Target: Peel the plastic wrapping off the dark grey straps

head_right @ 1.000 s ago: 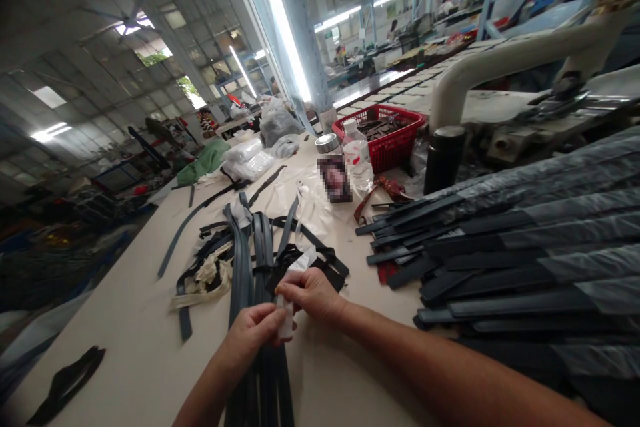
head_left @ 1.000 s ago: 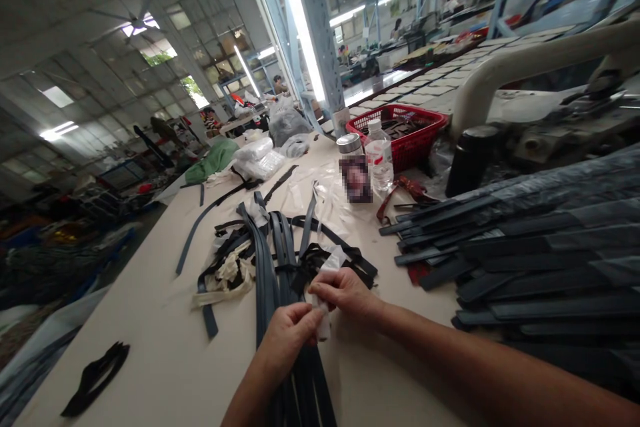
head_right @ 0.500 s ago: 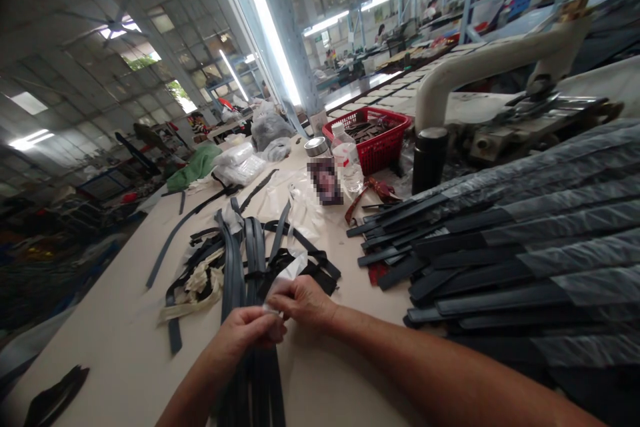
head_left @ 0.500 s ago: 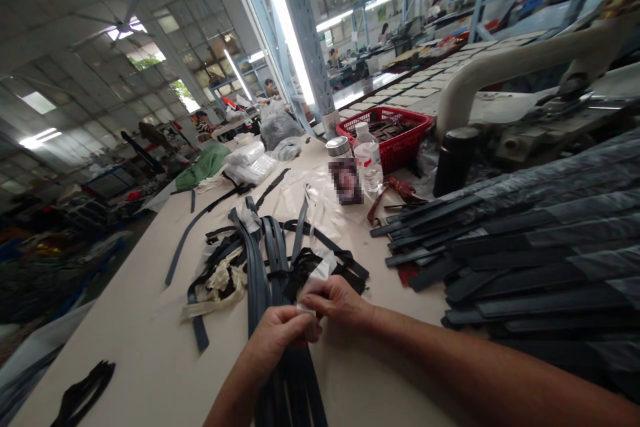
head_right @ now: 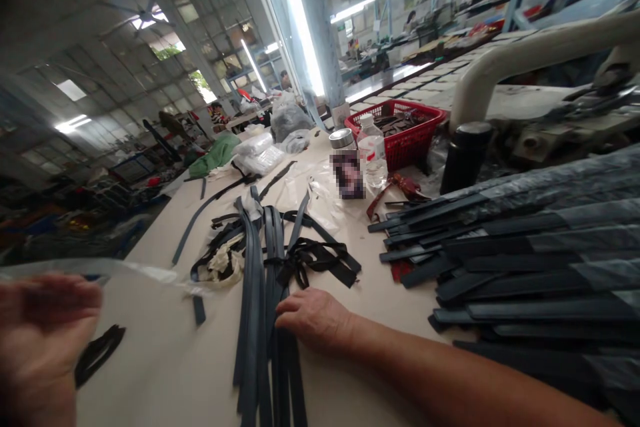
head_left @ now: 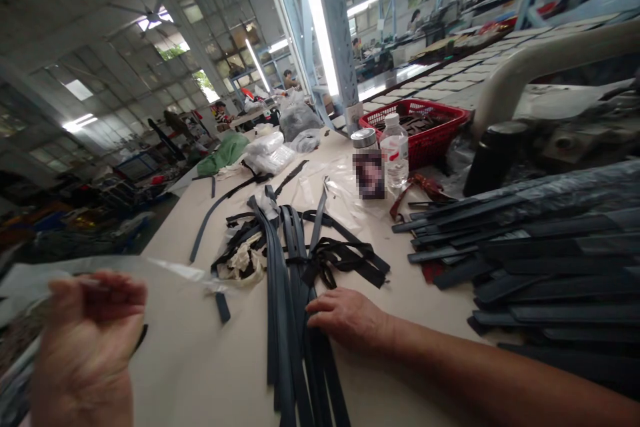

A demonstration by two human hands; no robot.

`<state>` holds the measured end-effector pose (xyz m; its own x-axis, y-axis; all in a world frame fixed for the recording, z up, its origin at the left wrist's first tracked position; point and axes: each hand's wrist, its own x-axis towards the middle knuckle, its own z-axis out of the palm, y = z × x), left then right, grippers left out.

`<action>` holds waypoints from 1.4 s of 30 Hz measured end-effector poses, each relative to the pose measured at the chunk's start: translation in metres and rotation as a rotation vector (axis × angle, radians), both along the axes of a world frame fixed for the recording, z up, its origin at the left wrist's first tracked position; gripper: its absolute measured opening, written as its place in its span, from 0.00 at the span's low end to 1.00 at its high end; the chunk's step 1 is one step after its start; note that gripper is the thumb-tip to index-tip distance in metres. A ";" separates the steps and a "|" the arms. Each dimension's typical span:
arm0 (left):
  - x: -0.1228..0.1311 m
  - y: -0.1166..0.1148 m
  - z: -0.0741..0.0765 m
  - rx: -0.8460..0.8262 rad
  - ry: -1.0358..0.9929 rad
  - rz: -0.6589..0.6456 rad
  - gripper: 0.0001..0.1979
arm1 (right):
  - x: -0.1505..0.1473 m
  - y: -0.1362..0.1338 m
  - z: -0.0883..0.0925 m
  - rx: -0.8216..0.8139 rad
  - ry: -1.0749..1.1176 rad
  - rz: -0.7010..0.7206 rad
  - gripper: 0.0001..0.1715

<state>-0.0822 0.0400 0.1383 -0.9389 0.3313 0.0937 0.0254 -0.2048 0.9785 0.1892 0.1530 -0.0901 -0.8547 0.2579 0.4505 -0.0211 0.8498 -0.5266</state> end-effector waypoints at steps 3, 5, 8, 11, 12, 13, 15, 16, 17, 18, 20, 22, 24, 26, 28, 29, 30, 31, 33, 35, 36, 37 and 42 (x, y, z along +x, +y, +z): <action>0.016 0.003 -0.060 0.278 -0.306 -0.115 0.24 | -0.007 -0.005 0.004 0.190 -0.067 -0.044 0.12; 0.027 0.009 -0.096 0.284 -0.425 -0.165 0.20 | -0.015 -0.007 0.006 0.356 -0.122 -0.105 0.11; 0.044 0.017 -0.131 0.254 -0.570 -0.221 0.18 | -0.031 -0.008 0.010 0.475 -0.160 -0.135 0.07; 0.062 0.024 -0.150 0.208 -0.645 -0.287 0.18 | -0.047 -0.006 0.015 0.532 -0.169 -0.088 0.05; 0.066 0.025 -0.154 0.197 -0.658 -0.304 0.18 | -0.052 -0.005 0.017 0.547 -0.167 -0.071 0.07; 0.070 0.026 -0.158 0.186 -0.666 -0.321 0.16 | -0.055 -0.004 0.019 0.558 -0.164 -0.057 0.09; 0.075 0.028 -0.166 0.162 -0.679 -0.353 0.14 | -0.059 -0.002 0.023 0.564 -0.157 -0.039 0.11; 0.076 0.029 -0.170 0.150 -0.685 -0.365 0.13 | -0.059 -0.001 0.025 0.561 -0.155 -0.031 0.11; 0.075 0.029 -0.174 0.139 -0.692 -0.374 0.13 | -0.059 0.000 0.027 0.555 -0.154 -0.021 0.11; 0.074 0.029 -0.178 0.132 -0.700 -0.379 0.13 | -0.056 0.001 0.028 0.546 -0.155 -0.010 0.11; 0.071 0.030 -0.184 0.123 -0.726 -0.384 0.13 | -0.049 0.002 0.033 0.513 -0.160 0.015 0.07; 0.068 0.030 -0.188 0.118 -0.761 -0.389 0.14 | -0.036 0.001 0.039 0.466 -0.170 0.030 0.03; 0.067 0.032 -0.190 0.125 -0.797 -0.390 0.15 | -0.021 -0.001 0.047 0.240 -0.126 0.040 0.07; 0.069 0.034 -0.190 0.151 -0.832 -0.375 0.17 | -0.006 -0.004 0.053 -0.215 -0.020 0.021 0.08; 0.073 0.034 -0.187 0.183 -0.859 -0.356 0.20 | 0.005 -0.005 0.055 -0.652 0.080 -0.039 0.07; 0.076 0.034 -0.185 0.199 -0.864 -0.349 0.20 | 0.008 -0.005 0.054 -0.771 0.102 -0.082 0.08; 0.079 0.033 -0.183 0.215 -0.865 -0.345 0.20 | 0.010 -0.004 0.052 -0.836 0.111 -0.124 0.11; 0.082 0.032 -0.181 0.231 -0.860 -0.342 0.20 | 0.011 -0.002 0.050 -0.866 0.117 -0.158 0.15; 0.087 0.031 -0.176 0.264 -0.847 -0.331 0.19 | 0.011 0.001 0.046 -0.877 0.117 -0.203 0.21; 0.090 0.029 -0.173 0.291 -0.840 -0.321 0.18 | 0.009 0.002 0.044 -0.781 0.090 -0.227 0.23; 0.090 0.029 -0.172 0.300 -0.840 -0.315 0.17 | 0.009 0.002 0.044 -0.686 0.072 -0.232 0.23; 0.091 0.028 -0.172 0.307 -0.844 -0.311 0.17 | 0.009 0.001 0.045 -0.573 0.054 -0.232 0.23; 0.088 0.026 -0.171 0.365 -0.846 -0.294 0.15 | 0.013 -0.010 0.047 -0.250 0.048 -0.169 0.20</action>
<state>0.0059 0.0656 -0.0325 -0.6271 0.6482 -0.4319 -0.7594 -0.3854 0.5241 0.2018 0.1426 -0.0434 -0.7694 0.5025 0.3944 0.0793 0.6878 -0.7216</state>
